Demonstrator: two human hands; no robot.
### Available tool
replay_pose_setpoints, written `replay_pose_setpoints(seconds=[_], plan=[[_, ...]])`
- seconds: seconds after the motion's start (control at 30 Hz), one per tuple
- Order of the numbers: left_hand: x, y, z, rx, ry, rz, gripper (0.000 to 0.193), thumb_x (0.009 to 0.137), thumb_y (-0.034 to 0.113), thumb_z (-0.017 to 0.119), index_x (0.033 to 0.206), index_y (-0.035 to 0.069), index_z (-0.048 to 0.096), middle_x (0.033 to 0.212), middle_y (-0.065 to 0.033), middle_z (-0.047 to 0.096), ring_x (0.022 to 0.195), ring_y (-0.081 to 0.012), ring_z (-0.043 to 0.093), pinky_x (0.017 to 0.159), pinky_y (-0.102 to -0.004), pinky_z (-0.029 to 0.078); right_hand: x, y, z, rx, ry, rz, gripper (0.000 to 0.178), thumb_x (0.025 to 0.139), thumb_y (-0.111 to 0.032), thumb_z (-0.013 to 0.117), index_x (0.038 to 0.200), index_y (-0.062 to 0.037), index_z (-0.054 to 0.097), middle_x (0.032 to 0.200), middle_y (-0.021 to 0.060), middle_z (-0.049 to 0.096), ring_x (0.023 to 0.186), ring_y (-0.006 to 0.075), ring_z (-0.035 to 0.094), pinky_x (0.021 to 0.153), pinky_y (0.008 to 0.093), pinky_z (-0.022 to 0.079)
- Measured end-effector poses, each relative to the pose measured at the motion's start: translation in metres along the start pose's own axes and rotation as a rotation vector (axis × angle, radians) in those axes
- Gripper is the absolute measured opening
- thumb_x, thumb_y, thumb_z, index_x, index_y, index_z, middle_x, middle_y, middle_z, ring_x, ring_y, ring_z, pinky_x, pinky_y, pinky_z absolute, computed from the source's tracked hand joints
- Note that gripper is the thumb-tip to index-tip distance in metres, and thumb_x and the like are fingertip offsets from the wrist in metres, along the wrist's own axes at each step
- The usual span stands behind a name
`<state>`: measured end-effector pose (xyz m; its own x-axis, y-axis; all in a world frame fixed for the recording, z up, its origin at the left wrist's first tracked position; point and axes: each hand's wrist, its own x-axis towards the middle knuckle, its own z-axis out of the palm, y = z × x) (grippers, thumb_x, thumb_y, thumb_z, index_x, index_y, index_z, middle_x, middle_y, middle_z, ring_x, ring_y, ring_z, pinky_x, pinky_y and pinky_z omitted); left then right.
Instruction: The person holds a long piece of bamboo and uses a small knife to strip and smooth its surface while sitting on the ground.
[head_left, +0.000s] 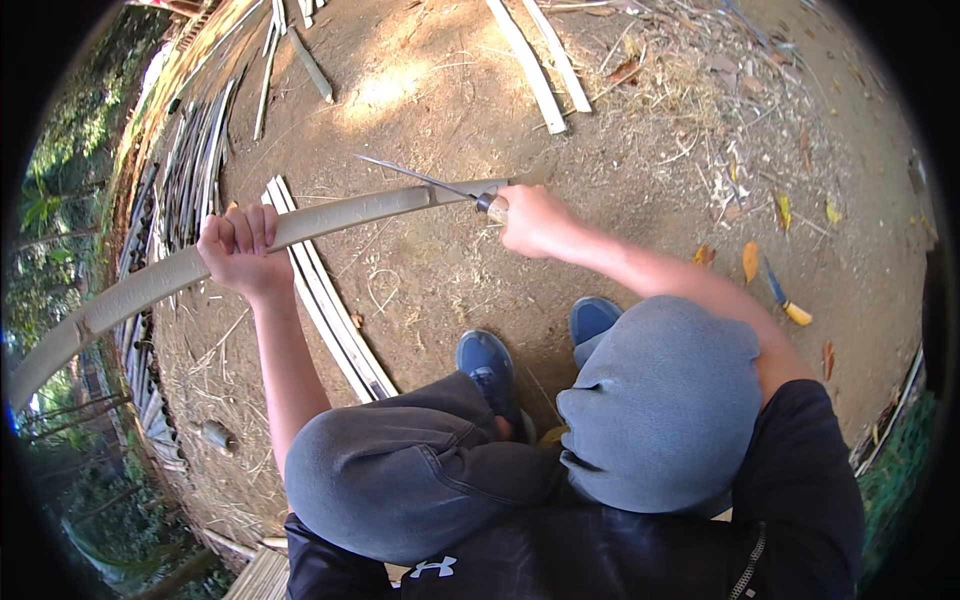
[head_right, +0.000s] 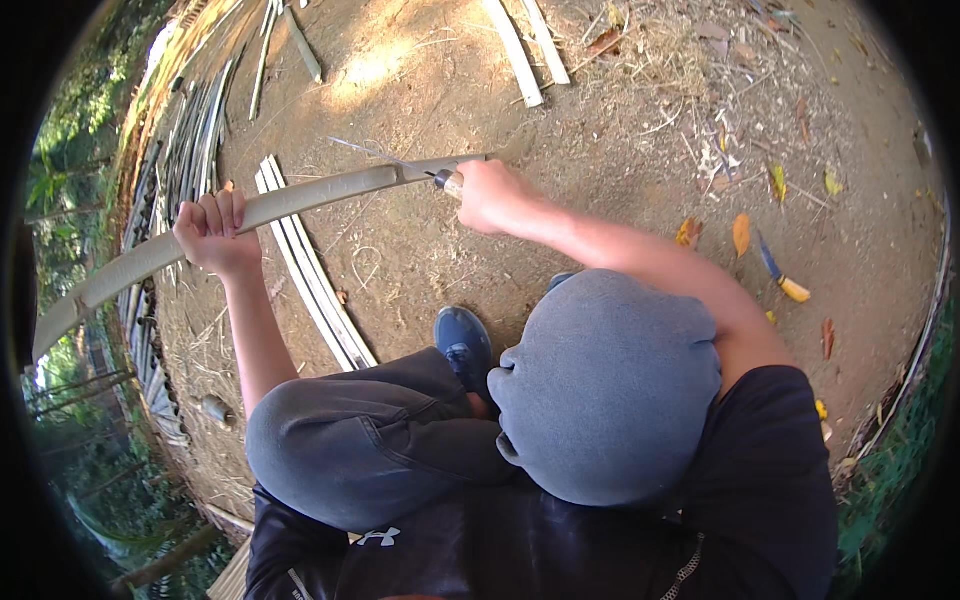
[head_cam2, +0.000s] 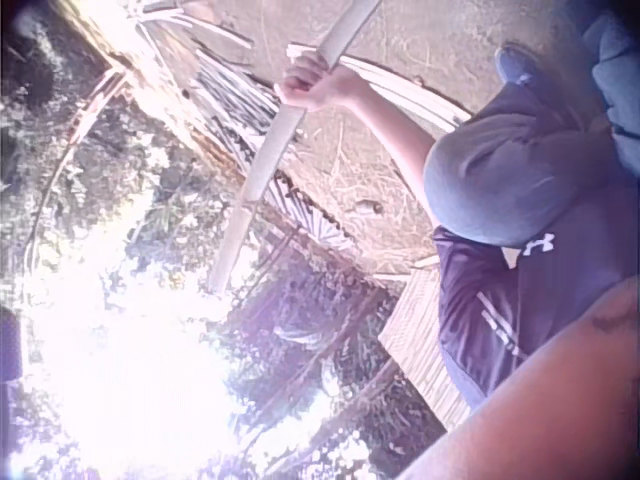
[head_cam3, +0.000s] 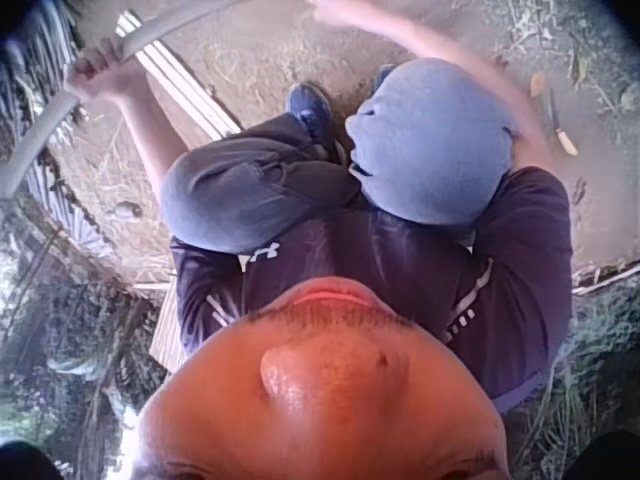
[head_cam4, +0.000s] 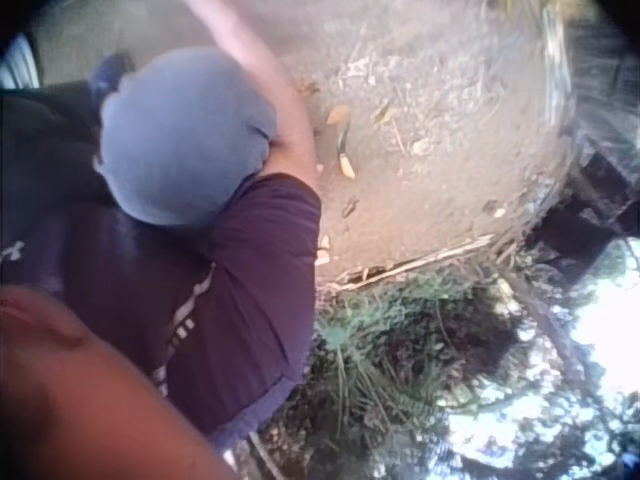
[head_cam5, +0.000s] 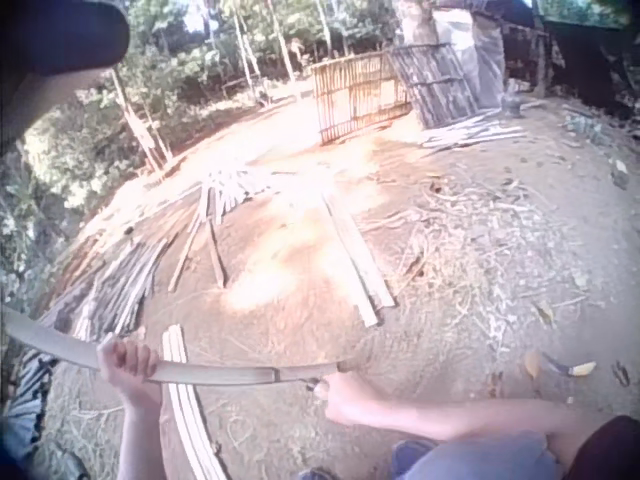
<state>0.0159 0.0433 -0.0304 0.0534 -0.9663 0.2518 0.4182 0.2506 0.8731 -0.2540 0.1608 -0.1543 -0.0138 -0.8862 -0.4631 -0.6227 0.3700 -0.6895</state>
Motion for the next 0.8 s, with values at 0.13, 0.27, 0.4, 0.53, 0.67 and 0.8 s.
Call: replay_pose_setpoints(seconds=[0.13, 0.27, 0.4, 0.53, 0.67, 0.8], plan=[[0.000, -0.001, 0.013, 0.009, 0.050, -0.009, 0.039, 0.091, 0.022, 0.044, 0.059, 0.020, 0.021, 0.051, 0.0036, 0.017, 0.045, -0.0101, 0.015, 0.045, -0.0262, 0.021, 0.017, 0.016, 0.001, -0.005, -0.031, 0.056, 0.023, 0.084, -0.002, 0.057, 0.106, 0.0025, 0.061, 0.079, 0.0122, 0.066, 0.066, 0.0200, 0.065, 0.052, 0.0360, 0.049], [-0.007, 0.001, 0.017, 0.052, 0.103, 0.017, 0.038, 0.090, 0.022, 0.042, 0.061, 0.021, 0.019, 0.050, 0.0044, 0.017, 0.045, -0.0093, 0.014, 0.044, -0.0268, 0.019, 0.018, 0.022, 0.004, 0.031, -0.072, 0.028, 0.022, 0.086, -0.003, 0.056, 0.107, 0.0013, 0.061, 0.083, 0.0112, 0.065, 0.065, 0.0187, 0.063, 0.053, 0.0364, 0.049], [-0.004, 0.003, 0.013, 0.050, 0.113, 0.019, 0.038, 0.088, 0.021, 0.044, 0.062, 0.019, 0.017, 0.052, 0.0041, 0.017, 0.046, -0.0093, 0.015, 0.044, -0.0258, 0.020, 0.017, 0.032, 0.004, 0.036, -0.046, -0.035, 0.022, 0.087, -0.004, 0.056, 0.107, 0.0000, 0.061, 0.083, 0.0105, 0.064, 0.064, 0.0183, 0.062, 0.052, 0.0358, 0.049], [-0.003, 0.001, 0.007, 0.053, 0.165, 0.013, 0.037, 0.088, 0.021, 0.044, 0.062, 0.019, 0.018, 0.053, 0.0042, 0.017, 0.046, -0.0096, 0.014, 0.045, -0.0256, 0.020, 0.017, 0.027, 0.005, -0.041, -0.025, -0.011, 0.022, 0.085, -0.003, 0.056, 0.106, -0.0010, 0.061, 0.081, 0.0111, 0.065, 0.064, 0.0198, 0.063, 0.053, 0.0365, 0.049], [-0.002, -0.001, 0.005, 0.021, 0.106, 0.005, 0.037, 0.090, 0.022, 0.044, 0.063, 0.020, 0.019, 0.053, 0.0040, 0.017, 0.047, -0.0096, 0.015, 0.046, -0.0260, 0.021, 0.015, 0.040, 0.013, -0.010, -0.011, -0.020, 0.022, 0.086, -0.004, 0.057, 0.107, -0.0005, 0.062, 0.082, 0.0120, 0.066, 0.063, 0.0202, 0.063, 0.052, 0.0369, 0.049], [-0.001, 0.001, 0.002, 0.036, 0.158, 0.004, 0.037, 0.090, 0.022, 0.044, 0.063, 0.019, 0.019, 0.053, 0.0038, 0.017, 0.047, -0.0095, 0.015, 0.046, -0.0257, 0.021, 0.013, 0.035, 0.011, -0.048, -0.030, 0.038, 0.024, 0.086, -0.004, 0.058, 0.109, -0.0006, 0.062, 0.082, 0.0115, 0.066, 0.063, 0.0197, 0.063, 0.051, 0.0356, 0.049]])
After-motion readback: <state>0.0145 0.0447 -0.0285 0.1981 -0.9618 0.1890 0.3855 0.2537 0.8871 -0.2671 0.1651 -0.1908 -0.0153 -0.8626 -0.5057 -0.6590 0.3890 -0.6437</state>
